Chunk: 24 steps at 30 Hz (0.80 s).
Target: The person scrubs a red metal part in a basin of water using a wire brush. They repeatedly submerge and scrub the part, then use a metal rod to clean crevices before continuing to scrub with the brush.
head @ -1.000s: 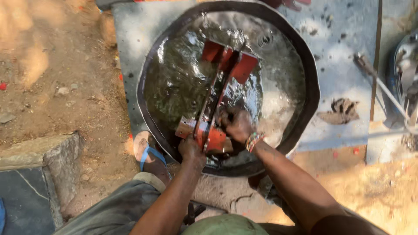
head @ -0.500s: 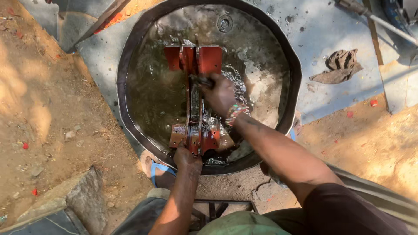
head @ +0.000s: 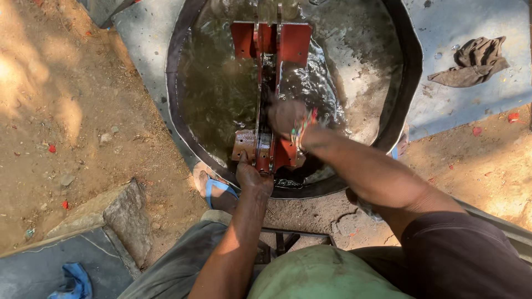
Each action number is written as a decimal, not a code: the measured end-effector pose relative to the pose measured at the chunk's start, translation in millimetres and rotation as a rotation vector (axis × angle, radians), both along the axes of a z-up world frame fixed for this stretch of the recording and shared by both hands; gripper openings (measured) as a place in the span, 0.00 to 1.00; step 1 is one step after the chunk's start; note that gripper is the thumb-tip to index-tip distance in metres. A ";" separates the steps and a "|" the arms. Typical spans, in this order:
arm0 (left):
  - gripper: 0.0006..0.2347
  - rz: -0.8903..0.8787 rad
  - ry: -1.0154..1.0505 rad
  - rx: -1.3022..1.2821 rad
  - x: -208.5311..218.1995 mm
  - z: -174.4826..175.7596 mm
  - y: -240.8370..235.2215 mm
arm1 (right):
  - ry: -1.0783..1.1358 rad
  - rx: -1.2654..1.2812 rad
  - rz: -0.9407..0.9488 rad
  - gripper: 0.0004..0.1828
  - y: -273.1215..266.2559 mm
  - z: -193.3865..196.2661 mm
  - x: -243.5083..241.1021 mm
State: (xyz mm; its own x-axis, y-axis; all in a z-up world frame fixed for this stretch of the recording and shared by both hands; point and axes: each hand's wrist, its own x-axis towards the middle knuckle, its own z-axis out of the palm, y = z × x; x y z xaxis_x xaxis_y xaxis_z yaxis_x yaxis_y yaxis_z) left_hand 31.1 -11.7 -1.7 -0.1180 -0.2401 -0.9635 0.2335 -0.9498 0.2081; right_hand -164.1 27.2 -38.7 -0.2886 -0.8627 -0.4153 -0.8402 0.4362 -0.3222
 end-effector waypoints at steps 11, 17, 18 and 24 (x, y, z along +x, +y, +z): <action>0.17 0.071 0.071 0.084 4.9 -28.0 7.8 | 0.030 0.034 0.402 0.13 41.6 20.6 79.4; 0.14 0.025 0.012 0.043 11.9 -30.6 15.3 | -0.191 0.409 0.418 0.11 21.6 13.0 80.8; 0.15 0.043 0.039 0.038 9.5 -31.6 11.6 | -0.192 0.429 0.390 0.11 15.8 10.8 71.8; 0.14 0.059 0.154 -0.080 11.3 -54.9 16.2 | -0.257 0.112 0.164 0.13 33.6 40.1 102.4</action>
